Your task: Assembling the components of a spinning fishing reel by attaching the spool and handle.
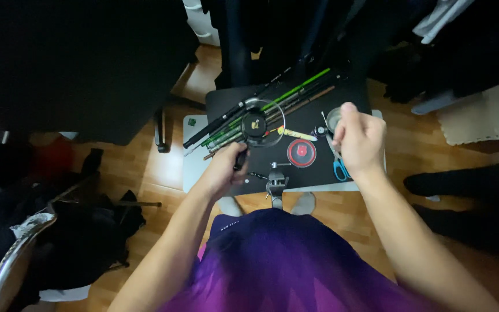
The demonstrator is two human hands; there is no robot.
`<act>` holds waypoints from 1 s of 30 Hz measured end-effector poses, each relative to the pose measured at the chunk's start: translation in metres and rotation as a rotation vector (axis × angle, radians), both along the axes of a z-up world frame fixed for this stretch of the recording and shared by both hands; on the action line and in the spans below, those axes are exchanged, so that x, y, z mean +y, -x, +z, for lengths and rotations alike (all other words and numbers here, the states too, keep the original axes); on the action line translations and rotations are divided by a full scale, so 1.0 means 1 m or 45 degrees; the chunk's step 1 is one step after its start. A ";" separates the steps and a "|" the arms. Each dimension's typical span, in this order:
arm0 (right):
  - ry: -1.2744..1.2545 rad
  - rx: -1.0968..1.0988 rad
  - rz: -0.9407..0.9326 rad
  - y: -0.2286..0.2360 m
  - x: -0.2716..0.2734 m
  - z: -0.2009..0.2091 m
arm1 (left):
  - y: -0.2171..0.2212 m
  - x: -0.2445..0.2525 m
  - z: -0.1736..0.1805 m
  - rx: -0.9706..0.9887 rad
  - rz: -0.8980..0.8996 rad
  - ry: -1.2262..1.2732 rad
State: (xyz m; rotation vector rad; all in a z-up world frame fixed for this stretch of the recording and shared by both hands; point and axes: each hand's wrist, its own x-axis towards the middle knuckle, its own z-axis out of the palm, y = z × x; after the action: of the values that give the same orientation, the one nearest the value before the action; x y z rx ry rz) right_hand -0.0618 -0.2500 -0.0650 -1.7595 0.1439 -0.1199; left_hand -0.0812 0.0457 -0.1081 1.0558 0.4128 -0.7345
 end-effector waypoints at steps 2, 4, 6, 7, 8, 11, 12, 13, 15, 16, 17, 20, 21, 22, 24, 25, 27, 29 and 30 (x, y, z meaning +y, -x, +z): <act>0.014 0.111 0.003 -0.006 0.009 -0.005 | -0.001 0.003 -0.007 -0.073 -0.013 -0.022; 0.026 0.217 0.011 -0.012 0.029 0.000 | -0.003 0.003 -0.006 -0.152 -0.022 -0.048; -0.207 -0.082 0.479 -0.015 0.056 0.013 | -0.006 -0.004 0.003 -0.150 -0.076 -0.121; -0.209 -0.085 0.474 -0.013 0.064 0.019 | -0.007 -0.007 0.003 -0.152 -0.081 -0.123; -0.094 -0.074 0.591 -0.012 0.074 0.026 | -0.007 -0.008 0.004 -0.185 -0.096 -0.233; 0.186 -0.120 0.698 -0.010 0.090 0.043 | -0.006 -0.007 0.013 -0.178 -0.123 -0.378; 0.354 -0.177 0.667 -0.009 0.092 0.049 | -0.006 -0.007 0.017 -0.145 -0.155 -0.409; 0.354 -0.177 0.665 -0.008 0.092 0.048 | -0.005 -0.005 0.012 -0.145 -0.158 -0.410; 0.719 -0.434 0.697 -0.009 0.090 0.047 | -0.005 -0.004 0.002 -0.124 -0.122 -0.395; 0.719 -0.435 0.699 -0.008 0.090 0.041 | -0.003 -0.004 -0.004 -0.125 -0.119 -0.395; 0.758 -0.444 0.657 -0.008 0.091 0.035 | 0.000 -0.002 -0.010 -0.088 -0.133 -0.331; 0.745 -0.431 0.577 -0.012 0.092 0.033 | 0.002 -0.003 -0.016 -0.056 -0.112 -0.281; 0.694 -0.411 0.539 -0.013 0.092 0.035 | 0.002 -0.004 -0.015 -0.062 -0.079 -0.294; 0.696 -0.411 0.542 -0.016 0.092 0.037 | 0.001 -0.007 -0.011 -0.062 -0.077 -0.292; 0.614 0.286 0.514 -0.020 0.093 0.043 | -0.001 -0.011 -0.004 -0.070 0.068 -0.430; 0.614 0.285 0.514 -0.024 0.089 0.036 | -0.003 -0.010 -0.011 -0.070 0.068 -0.430; -0.050 0.667 0.467 -0.032 0.082 0.023 | -0.005 -0.010 -0.026 -0.079 0.112 -0.646; -0.275 0.606 0.408 -0.033 0.078 0.024 | -0.005 -0.016 -0.034 -0.262 0.043 -0.814; -0.498 0.537 0.347 -0.035 0.076 0.025 | -0.007 -0.018 -0.037 -0.453 -0.026 -0.982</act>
State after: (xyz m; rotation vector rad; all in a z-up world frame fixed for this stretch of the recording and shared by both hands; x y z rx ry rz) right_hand -0.0266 -0.1736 -0.0402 -1.3759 0.2146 0.4527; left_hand -0.0742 0.0275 -0.1453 1.8820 0.3816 -0.3818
